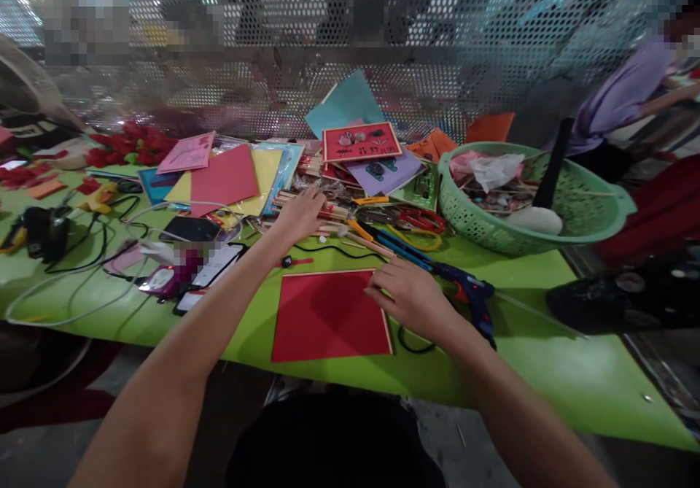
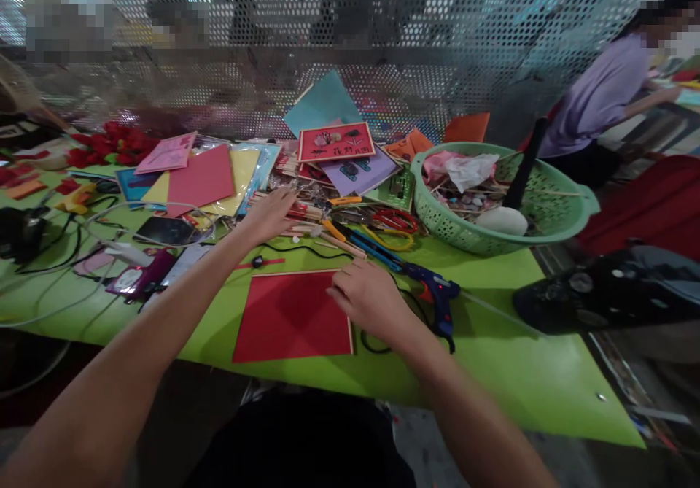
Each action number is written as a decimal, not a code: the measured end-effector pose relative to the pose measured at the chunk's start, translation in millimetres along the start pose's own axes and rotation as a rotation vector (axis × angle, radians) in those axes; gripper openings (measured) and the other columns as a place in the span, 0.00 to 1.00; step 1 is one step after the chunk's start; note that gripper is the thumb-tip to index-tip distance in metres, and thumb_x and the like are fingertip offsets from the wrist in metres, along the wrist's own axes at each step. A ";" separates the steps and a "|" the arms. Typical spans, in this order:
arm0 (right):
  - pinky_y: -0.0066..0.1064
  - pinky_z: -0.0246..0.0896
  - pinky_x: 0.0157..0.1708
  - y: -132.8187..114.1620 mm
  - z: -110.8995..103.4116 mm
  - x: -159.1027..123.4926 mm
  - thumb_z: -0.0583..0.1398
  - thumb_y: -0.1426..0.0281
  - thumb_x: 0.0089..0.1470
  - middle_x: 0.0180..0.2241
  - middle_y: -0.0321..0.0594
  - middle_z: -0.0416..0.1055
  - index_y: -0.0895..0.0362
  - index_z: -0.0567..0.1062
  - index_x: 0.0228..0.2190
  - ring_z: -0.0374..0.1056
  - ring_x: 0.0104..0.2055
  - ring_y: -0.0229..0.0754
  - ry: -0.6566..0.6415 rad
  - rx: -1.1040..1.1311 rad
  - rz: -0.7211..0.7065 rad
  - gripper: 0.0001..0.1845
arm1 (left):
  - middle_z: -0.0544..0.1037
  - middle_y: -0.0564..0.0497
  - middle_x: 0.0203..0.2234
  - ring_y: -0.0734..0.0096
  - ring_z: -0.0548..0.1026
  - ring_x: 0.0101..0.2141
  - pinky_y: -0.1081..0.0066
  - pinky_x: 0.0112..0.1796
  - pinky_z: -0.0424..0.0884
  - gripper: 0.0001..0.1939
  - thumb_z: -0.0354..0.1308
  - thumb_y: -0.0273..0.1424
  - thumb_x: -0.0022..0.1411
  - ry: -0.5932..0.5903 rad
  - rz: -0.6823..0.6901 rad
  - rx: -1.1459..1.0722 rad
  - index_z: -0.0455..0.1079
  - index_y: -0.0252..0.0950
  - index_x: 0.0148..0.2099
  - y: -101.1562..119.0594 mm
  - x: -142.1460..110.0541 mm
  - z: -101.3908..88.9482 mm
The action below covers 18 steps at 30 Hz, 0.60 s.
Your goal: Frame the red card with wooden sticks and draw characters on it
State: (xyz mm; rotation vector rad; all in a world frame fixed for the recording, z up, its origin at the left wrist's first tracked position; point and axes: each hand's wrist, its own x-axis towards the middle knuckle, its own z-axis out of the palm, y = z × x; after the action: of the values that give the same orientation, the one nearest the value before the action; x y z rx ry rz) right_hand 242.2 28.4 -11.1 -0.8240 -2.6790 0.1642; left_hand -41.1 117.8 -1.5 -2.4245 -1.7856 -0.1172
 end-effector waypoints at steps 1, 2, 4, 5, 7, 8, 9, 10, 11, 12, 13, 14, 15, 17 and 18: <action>0.36 0.58 0.39 0.4 1.0 0.1 0.60 0.68 0.66 0.29 0.41 0.76 0.57 0.76 0.29 0.69 0.35 0.44 -0.006 0.002 0.004 0.12 | 0.72 0.35 0.53 0.49 0.73 0.53 0.58 0.50 0.70 0.15 0.61 0.28 0.63 -0.006 -0.015 -0.003 0.70 0.32 0.52 -1.1 -4.4 0.0; 0.36 0.58 0.39 1.0 2.2 0.2 0.60 0.68 0.65 0.29 0.41 0.76 0.57 0.76 0.29 0.69 0.35 0.44 -0.013 0.006 0.008 0.11 | 0.73 0.36 0.52 0.49 0.73 0.52 0.58 0.49 0.71 0.13 0.60 0.28 0.63 -0.014 -0.025 -0.009 0.71 0.32 0.50 -1.8 -8.3 0.6; 0.36 0.58 0.40 2.5 4.7 0.2 0.60 0.69 0.65 0.30 0.40 0.76 0.57 0.76 0.29 0.69 0.35 0.45 -0.029 0.015 0.015 0.11 | 0.74 0.38 0.50 0.50 0.74 0.51 0.58 0.48 0.71 0.09 0.59 0.28 0.64 -0.027 -0.031 -0.027 0.73 0.35 0.47 -2.4 -14.5 2.8; 0.36 0.59 0.40 3.4 5.9 0.1 0.60 0.69 0.65 0.29 0.40 0.76 0.57 0.76 0.30 0.69 0.35 0.44 -0.034 0.018 0.016 0.11 | 0.74 0.39 0.49 0.50 0.74 0.51 0.59 0.48 0.71 0.08 0.58 0.29 0.65 -0.027 -0.032 -0.039 0.74 0.36 0.46 -2.5 -17.0 3.9; 0.35 0.59 0.40 5.1 7.4 0.0 0.60 0.69 0.66 0.29 0.40 0.75 0.57 0.75 0.29 0.69 0.36 0.44 -0.038 0.019 0.019 0.11 | 0.75 0.40 0.49 0.51 0.74 0.51 0.58 0.48 0.70 0.08 0.56 0.31 0.68 -0.011 -0.036 -0.065 0.74 0.37 0.47 -2.9 -21.4 4.8; 0.35 0.59 0.40 5.8 7.7 0.0 0.60 0.69 0.66 0.29 0.40 0.75 0.57 0.75 0.29 0.69 0.36 0.44 -0.037 0.018 0.019 0.11 | 0.74 0.41 0.49 0.52 0.74 0.51 0.58 0.49 0.70 0.09 0.56 0.33 0.69 0.003 -0.039 -0.079 0.74 0.37 0.48 -3.1 -23.9 4.8; 0.35 0.58 0.40 6.5 7.8 0.0 0.60 0.69 0.66 0.29 0.40 0.75 0.57 0.75 0.29 0.69 0.35 0.44 -0.034 0.017 0.018 0.11 | 0.74 0.41 0.49 0.52 0.73 0.51 0.58 0.49 0.69 0.10 0.56 0.35 0.69 0.016 -0.040 -0.092 0.73 0.37 0.48 -3.2 -26.6 4.6; 0.35 0.58 0.39 7.1 7.7 0.1 0.59 0.69 0.66 0.29 0.40 0.75 0.56 0.75 0.29 0.69 0.35 0.44 -0.028 0.017 0.016 0.12 | 0.74 0.41 0.50 0.52 0.73 0.51 0.58 0.49 0.69 0.11 0.57 0.38 0.69 0.027 -0.039 -0.104 0.73 0.38 0.49 -3.2 -29.7 4.4; 0.35 0.58 0.39 7.5 7.6 0.2 0.59 0.69 0.66 0.29 0.40 0.75 0.56 0.75 0.29 0.69 0.35 0.44 -0.022 0.018 0.013 0.12 | 0.75 0.42 0.49 0.52 0.73 0.51 0.57 0.50 0.69 0.12 0.58 0.40 0.68 0.034 -0.033 -0.114 0.73 0.39 0.48 -3.0 -32.9 4.6; 0.36 0.58 0.39 7.9 7.5 0.4 0.59 0.69 0.66 0.29 0.40 0.75 0.56 0.75 0.29 0.69 0.34 0.44 -0.017 0.019 0.011 0.12 | 0.75 0.43 0.49 0.51 0.73 0.52 0.57 0.51 0.68 0.12 0.60 0.41 0.67 0.037 -0.022 -0.122 0.73 0.39 0.47 -2.6 -36.1 5.3; 0.36 0.58 0.38 8.2 7.4 0.4 0.58 0.69 0.67 0.29 0.41 0.75 0.56 0.75 0.29 0.69 0.34 0.44 -0.014 0.020 0.010 0.13 | 0.76 0.44 0.48 0.51 0.72 0.53 0.57 0.52 0.67 0.11 0.62 0.40 0.65 0.037 -0.006 -0.127 0.74 0.40 0.46 -1.9 -39.0 6.6; 0.36 0.58 0.38 8.3 7.3 0.5 0.58 0.69 0.67 0.29 0.41 0.75 0.56 0.75 0.29 0.69 0.34 0.44 -0.015 0.018 0.010 0.13 | 0.77 0.44 0.48 0.50 0.72 0.54 0.56 0.52 0.67 0.09 0.64 0.38 0.64 0.036 0.008 -0.128 0.74 0.41 0.45 -1.1 -41.4 8.3; 0.36 0.58 0.38 8.4 7.4 0.4 0.58 0.69 0.67 0.29 0.40 0.75 0.56 0.75 0.29 0.69 0.34 0.44 -0.020 0.017 0.012 0.13 | 0.77 0.45 0.47 0.50 0.72 0.54 0.56 0.52 0.66 0.08 0.64 0.35 0.63 0.037 0.020 -0.127 0.75 0.41 0.44 -0.2 -43.3 10.2; 0.36 0.59 0.39 8.6 7.9 -0.1 0.57 0.68 0.67 0.29 0.41 0.76 0.56 0.76 0.30 0.69 0.35 0.45 -0.033 0.020 0.023 0.13 | 0.79 0.44 0.45 0.50 0.72 0.53 0.56 0.52 0.66 0.05 0.64 0.29 0.62 0.050 0.028 -0.124 0.75 0.41 0.42 1.5 -45.3 13.1; 0.36 0.60 0.40 8.7 8.3 -0.5 0.57 0.68 0.67 0.30 0.41 0.76 0.56 0.76 0.31 0.70 0.36 0.45 -0.038 0.026 0.029 0.13 | 0.79 0.44 0.44 0.51 0.73 0.52 0.55 0.52 0.66 0.04 0.62 0.28 0.63 0.064 0.024 -0.126 0.76 0.40 0.41 2.1 -45.6 13.2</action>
State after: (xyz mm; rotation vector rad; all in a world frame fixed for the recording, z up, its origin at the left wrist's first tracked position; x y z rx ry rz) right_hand 244.3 35.2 -20.8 -0.8599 -2.6953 0.2235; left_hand -52.8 76.1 -21.0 -2.4956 -1.7725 -0.3102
